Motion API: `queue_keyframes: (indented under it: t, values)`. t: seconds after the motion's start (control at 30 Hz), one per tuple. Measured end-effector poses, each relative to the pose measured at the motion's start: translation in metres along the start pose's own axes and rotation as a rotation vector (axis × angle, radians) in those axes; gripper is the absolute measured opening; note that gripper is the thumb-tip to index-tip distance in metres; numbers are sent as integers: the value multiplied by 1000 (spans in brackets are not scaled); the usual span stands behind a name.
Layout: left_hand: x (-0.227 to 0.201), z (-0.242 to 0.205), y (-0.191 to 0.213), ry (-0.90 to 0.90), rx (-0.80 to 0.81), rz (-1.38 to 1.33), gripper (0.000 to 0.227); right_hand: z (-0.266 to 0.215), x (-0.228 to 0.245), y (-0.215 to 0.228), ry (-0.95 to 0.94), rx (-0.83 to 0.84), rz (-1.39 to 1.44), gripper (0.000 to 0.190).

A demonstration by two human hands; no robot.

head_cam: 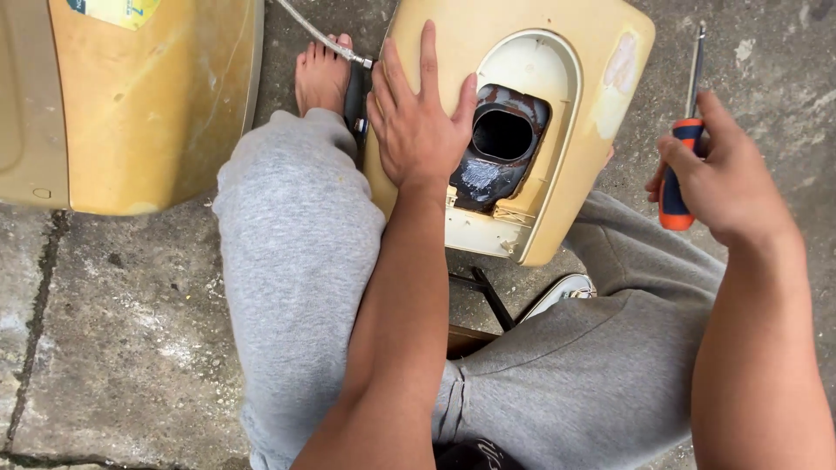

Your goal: Scraping and cleaning the surface of an appliance casing using a screwdriver to remove old sealant or filler material.

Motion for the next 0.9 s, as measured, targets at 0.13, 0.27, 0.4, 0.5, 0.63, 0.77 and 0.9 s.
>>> queue_keyframes:
  t: [0.13, 0.27, 0.4, 0.5, 0.63, 0.77, 0.9]
  values:
    - [2, -3, 4, -5, 36, -33, 83, -38, 5, -22, -119, 42, 56, 63]
    - [2, -2, 4, -10, 46, -77, 82, -51, -1, -33, -173, -4, 48, 57]
    - [-1, -1, 14, -11, 66, -69, 79, -48, -16, -37, -184, -61, -95, 53]
    - [-1, 0, 15, -10, 71, -82, 78, -49, -23, -37, -118, -109, -180, 56]
    - [-2, 1, 18, 7, 110, -92, 78, -61, 2, -28, -257, -7, -56, 55]
    - [-1, 2, 15, -1, 111, -87, 77, -56, -10, -30, -254, -42, -168, 53]
    - [-2, 2, 18, 1, 134, -87, 77, -53, -13, -31, -175, -83, -152, 37]
Point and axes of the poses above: each hand's wrist, its own z-axis towards the middle knuckle, its own y-axis out of the back of the hand, x = y × z, the point moved 2 cm from there along z, towards the middle knuckle, and after that the axes turned 10 degrees about -z, right-handed, at the moved point
